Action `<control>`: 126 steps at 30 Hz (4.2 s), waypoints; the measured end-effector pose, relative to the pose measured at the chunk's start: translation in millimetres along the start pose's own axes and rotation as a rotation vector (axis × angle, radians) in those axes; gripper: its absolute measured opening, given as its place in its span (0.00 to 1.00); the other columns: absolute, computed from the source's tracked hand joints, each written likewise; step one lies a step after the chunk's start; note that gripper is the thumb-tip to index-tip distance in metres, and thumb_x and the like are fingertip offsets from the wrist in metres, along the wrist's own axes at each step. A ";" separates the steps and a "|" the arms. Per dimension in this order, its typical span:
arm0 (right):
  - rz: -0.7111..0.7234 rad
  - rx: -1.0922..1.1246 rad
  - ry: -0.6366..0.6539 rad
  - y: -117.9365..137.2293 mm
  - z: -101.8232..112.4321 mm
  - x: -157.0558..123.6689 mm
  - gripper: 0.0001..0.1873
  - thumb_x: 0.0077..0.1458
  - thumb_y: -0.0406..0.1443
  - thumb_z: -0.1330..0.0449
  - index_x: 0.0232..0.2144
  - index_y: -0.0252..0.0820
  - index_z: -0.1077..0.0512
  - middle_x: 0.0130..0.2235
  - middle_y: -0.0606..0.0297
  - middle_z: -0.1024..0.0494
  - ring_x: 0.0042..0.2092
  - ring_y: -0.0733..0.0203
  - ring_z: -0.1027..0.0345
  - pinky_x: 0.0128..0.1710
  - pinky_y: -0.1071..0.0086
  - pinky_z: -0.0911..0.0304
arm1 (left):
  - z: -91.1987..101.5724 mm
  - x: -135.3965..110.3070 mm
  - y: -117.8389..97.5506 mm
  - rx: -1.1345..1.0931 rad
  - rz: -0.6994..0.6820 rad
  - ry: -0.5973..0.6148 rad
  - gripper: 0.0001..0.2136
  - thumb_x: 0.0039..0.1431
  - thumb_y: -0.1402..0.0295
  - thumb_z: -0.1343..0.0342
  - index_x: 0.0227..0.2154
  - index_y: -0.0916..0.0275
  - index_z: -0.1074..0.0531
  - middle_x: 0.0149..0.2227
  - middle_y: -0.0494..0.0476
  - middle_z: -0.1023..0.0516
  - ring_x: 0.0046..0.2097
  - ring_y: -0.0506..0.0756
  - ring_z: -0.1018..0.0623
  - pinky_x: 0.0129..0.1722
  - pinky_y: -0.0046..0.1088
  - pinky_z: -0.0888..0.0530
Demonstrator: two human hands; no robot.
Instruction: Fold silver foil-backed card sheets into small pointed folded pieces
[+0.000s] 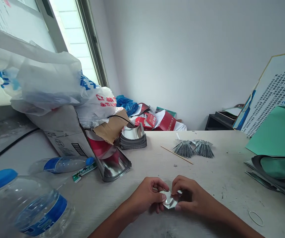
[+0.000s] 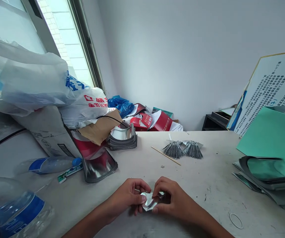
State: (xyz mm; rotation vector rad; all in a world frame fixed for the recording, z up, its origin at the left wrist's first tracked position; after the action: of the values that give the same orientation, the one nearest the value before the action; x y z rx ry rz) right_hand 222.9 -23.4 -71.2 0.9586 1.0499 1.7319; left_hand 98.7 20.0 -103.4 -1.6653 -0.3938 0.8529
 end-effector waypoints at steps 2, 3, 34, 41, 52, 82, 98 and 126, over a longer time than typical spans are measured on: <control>-0.003 0.021 0.008 -1.6 -0.1 0.7 0.11 0.53 0.41 0.33 0.35 0.41 0.25 0.41 0.63 0.29 0.34 0.64 0.38 0.33 0.71 0.42 | -0.4 -0.9 -1.7 -0.001 -0.003 -0.007 0.16 0.43 0.70 0.36 0.37 0.67 0.28 0.24 0.50 0.26 0.23 0.50 0.25 0.18 0.21 0.32; -0.007 0.018 0.001 -2.8 0.3 1.1 0.10 0.54 0.41 0.34 0.35 0.41 0.24 0.41 0.63 0.29 0.35 0.64 0.38 0.33 0.71 0.43 | -0.8 -1.2 -1.8 -0.002 -0.004 -0.009 0.16 0.43 0.69 0.36 0.37 0.67 0.28 0.24 0.51 0.26 0.23 0.50 0.25 0.18 0.21 0.33; -0.195 0.068 -0.077 -20.9 5.2 -1.0 0.07 0.53 0.37 0.37 0.30 0.38 0.28 0.26 0.67 0.29 0.27 0.65 0.38 0.27 0.72 0.45 | -2.4 1.8 2.8 0.156 -0.034 -0.008 0.14 0.46 0.67 0.38 0.36 0.66 0.28 0.23 0.48 0.29 0.20 0.49 0.28 0.15 0.20 0.36; -0.199 0.081 -0.063 -23.6 3.4 -0.7 0.07 0.54 0.37 0.37 0.30 0.37 0.28 0.26 0.67 0.28 0.27 0.66 0.38 0.26 0.73 0.45 | -2.9 0.6 1.8 0.165 -0.022 -0.012 0.14 0.45 0.67 0.38 0.36 0.66 0.28 0.23 0.47 0.29 0.20 0.48 0.29 0.15 0.19 0.38; -0.220 0.082 -0.056 -26.1 4.8 -1.1 0.12 0.53 0.42 0.36 0.30 0.39 0.28 0.27 0.67 0.28 0.26 0.65 0.38 0.25 0.72 0.45 | -1.9 2.1 3.4 0.190 -0.036 -0.011 0.15 0.46 0.64 0.36 0.37 0.66 0.27 0.24 0.48 0.30 0.20 0.48 0.29 0.14 0.19 0.37; -0.210 0.131 -0.055 -26.2 3.8 -1.5 0.11 0.53 0.41 0.35 0.30 0.38 0.28 0.27 0.67 0.28 0.27 0.65 0.38 0.26 0.73 0.44 | -4.0 -1.2 -0.7 0.203 -0.020 0.013 0.14 0.47 0.64 0.37 0.36 0.65 0.28 0.22 0.45 0.31 0.20 0.47 0.30 0.16 0.19 0.36; -0.199 0.125 -0.063 -24.4 5.4 0.1 0.10 0.52 0.40 0.35 0.30 0.38 0.28 0.27 0.67 0.28 0.27 0.65 0.37 0.27 0.72 0.44 | -2.7 -0.3 -0.2 0.207 -0.023 0.011 0.12 0.48 0.67 0.38 0.36 0.64 0.30 0.22 0.44 0.30 0.20 0.47 0.29 0.14 0.18 0.37; -0.225 0.116 -0.075 -23.4 8.0 -2.3 0.05 0.52 0.34 0.35 0.31 0.38 0.27 0.29 0.67 0.28 0.30 0.64 0.39 0.29 0.72 0.46 | 8.3 2.1 4.2 0.168 -0.007 -0.131 0.22 0.48 0.67 0.39 0.33 0.55 0.52 0.24 0.37 0.33 0.14 0.46 0.33 0.09 0.18 0.44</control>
State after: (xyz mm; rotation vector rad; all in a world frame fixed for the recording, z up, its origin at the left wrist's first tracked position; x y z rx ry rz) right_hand 237.4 -17.4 -90.4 0.9310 1.1719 1.4539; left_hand 93.4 26.0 -108.6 -1.4572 -0.4056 0.9665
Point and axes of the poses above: each hand's wrist, its own x-axis towards the middle knuckle, its own z-axis out of the back of the hand, y = z × x, the point moved 9 cm from there along x, towards the middle knuckle
